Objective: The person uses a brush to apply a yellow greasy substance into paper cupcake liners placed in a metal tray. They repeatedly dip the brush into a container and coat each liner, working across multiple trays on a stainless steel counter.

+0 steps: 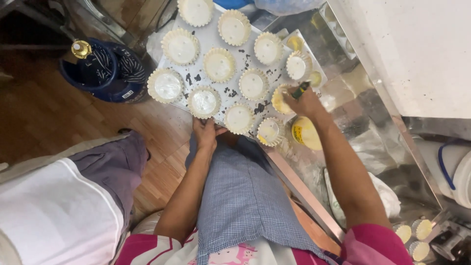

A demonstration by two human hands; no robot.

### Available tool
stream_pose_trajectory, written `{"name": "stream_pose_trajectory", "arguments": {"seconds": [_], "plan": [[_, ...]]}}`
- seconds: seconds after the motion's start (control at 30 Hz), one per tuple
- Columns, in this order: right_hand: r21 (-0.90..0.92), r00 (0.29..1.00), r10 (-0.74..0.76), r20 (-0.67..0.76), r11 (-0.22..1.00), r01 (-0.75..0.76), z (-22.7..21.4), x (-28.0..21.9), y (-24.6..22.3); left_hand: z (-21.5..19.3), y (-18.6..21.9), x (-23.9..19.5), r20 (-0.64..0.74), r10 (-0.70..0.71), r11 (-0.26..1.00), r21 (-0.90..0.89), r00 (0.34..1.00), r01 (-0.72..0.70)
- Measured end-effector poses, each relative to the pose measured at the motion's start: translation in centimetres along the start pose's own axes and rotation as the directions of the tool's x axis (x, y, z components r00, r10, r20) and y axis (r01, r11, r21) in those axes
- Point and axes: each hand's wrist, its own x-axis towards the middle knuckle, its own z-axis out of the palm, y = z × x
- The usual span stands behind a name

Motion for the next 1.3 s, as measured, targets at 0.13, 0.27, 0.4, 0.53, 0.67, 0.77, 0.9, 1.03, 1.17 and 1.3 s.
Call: {"name": "stream_pose_trajectory", "arguments": {"seconds": [0.13,0.27,0.4,0.53,0.67,0.77,0.9,1.03,1.17,1.3], "plan": [[-0.38,0.991,0.038,-0.127,0.921,-0.084,-2.9,1.5,-1.4,0.2,-0.3,0.0,0.045,-0.001,1.0,0.031,0.999,-0.001],[-0.028,0.926,-0.342,-0.163,0.939,0.342,-3.7,-1.9,-3.8,-0.3,-0.5,0.4,0.032,0.0,0.999,0.049,0.999,-0.001],[-0.423,0.997,0.071,-0.034,0.903,-0.078,-2.9,1.2,1.5,-0.3,-0.7,0.3,0.029,0.001,0.999,0.038,1.0,-0.002],[-0.501,0.993,-0.114,-0.004,0.86,0.097,-2.6,1.3,1.2,-0.1,-0.6,0.2,0.022,-0.017,0.999,0.029,1.0,0.017],[-0.306,0.997,0.009,-0.076,0.951,-0.032,-0.1,0.4,2.5,-0.3,-0.5,0.0,0.023,-0.017,1.0,-0.003,1.0,0.017],[0.077,0.96,0.115,-0.255,0.992,-0.099,-0.9,0.0,3.0,-0.5,-0.8,0.3,0.036,-0.012,1.0,0.001,0.999,0.012],[0.589,0.913,0.293,-0.284,0.805,-0.075,-1.2,-1.0,1.0,-0.6,-0.6,0.3,0.076,-0.023,0.999,0.032,0.997,0.021],[0.712,0.94,0.32,-0.119,0.688,-0.144,-1.7,-3.4,-2.3,-1.2,-2.0,1.9,0.076,-0.004,0.998,0.062,0.997,-0.001],[0.863,0.947,0.319,-0.038,0.489,-0.13,-4.0,-4.8,-2.5,-1.3,-1.7,1.9,0.047,-0.005,0.998,0.067,0.999,0.001],[0.848,0.973,0.208,-0.1,0.53,-0.026,-5.3,-4.2,-2.4,-0.9,-1.2,1.4,0.06,-0.001,0.997,0.074,0.998,-0.004]]}}
